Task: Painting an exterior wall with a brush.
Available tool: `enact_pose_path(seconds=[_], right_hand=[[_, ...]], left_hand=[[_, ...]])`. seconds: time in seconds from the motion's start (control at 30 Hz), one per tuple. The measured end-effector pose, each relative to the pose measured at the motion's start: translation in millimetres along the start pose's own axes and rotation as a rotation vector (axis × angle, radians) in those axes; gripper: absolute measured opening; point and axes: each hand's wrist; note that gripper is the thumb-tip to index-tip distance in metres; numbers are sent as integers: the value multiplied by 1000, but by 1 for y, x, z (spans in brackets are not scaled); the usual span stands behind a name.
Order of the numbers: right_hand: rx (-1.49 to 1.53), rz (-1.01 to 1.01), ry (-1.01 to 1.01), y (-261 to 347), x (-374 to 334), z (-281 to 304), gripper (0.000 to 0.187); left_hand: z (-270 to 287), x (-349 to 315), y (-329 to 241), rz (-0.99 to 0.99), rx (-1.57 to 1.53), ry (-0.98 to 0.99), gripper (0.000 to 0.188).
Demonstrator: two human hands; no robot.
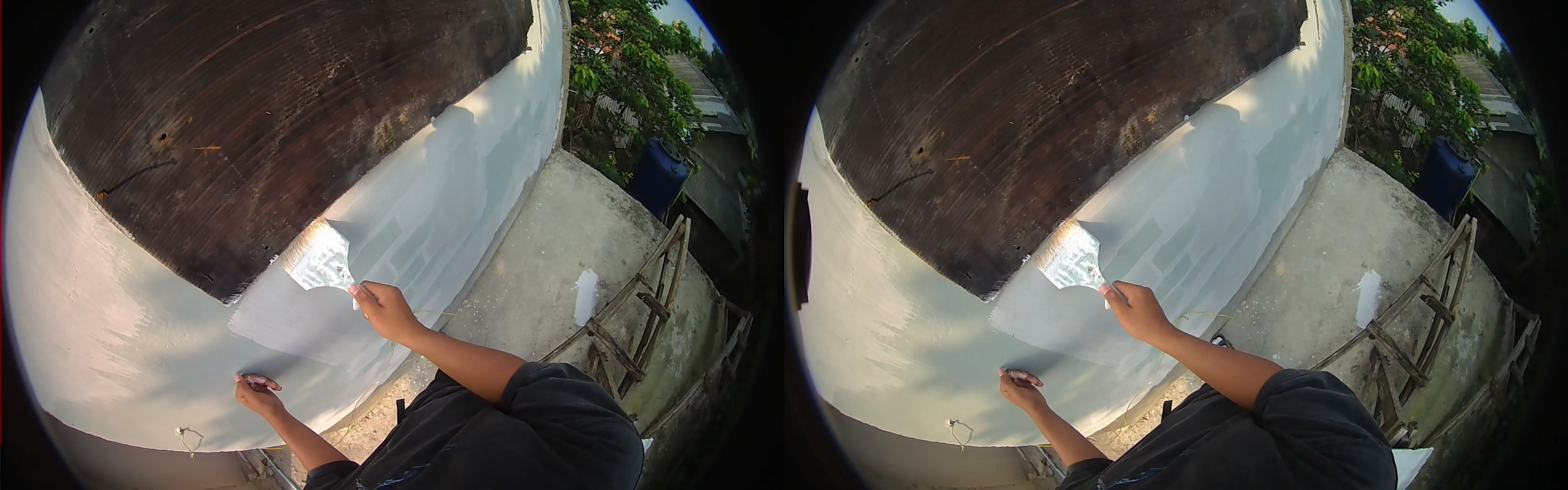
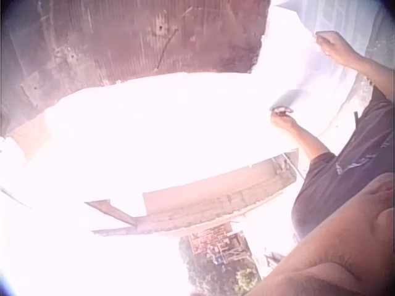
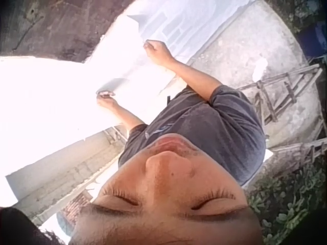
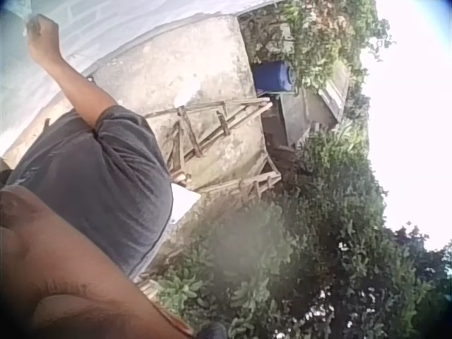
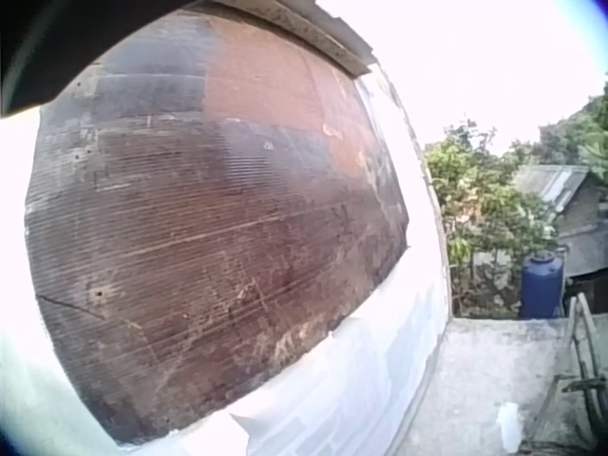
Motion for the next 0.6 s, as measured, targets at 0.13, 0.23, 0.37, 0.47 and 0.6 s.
enact_pose_path(seconds=[0.13,0.23,0.37,0.47,0.6], right_hand=[[83,-85,-31,3,2,7,39],[75,-61,51,1,0,2,39],[-58,-78,53,8,1,13,40],[7,-91,20,4,0,10,40],[-46,-17,78,0,-5,11,41]], left_hand=[[2,0,1,-5,15,23,47],[-3,-1,-1,3,8,0,49],[-2,-1,0,1,-6,-24,50],[0,0,1,8,12,-6,51],[0,0,2,7,-1,-3,50]])
Point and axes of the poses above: each hand's wrist, its own x-axis towards the middle knuckle, its own z-axis out of the back of the hand, y = z × x, and after that the axes turned 2 degrees about -x, right-handed
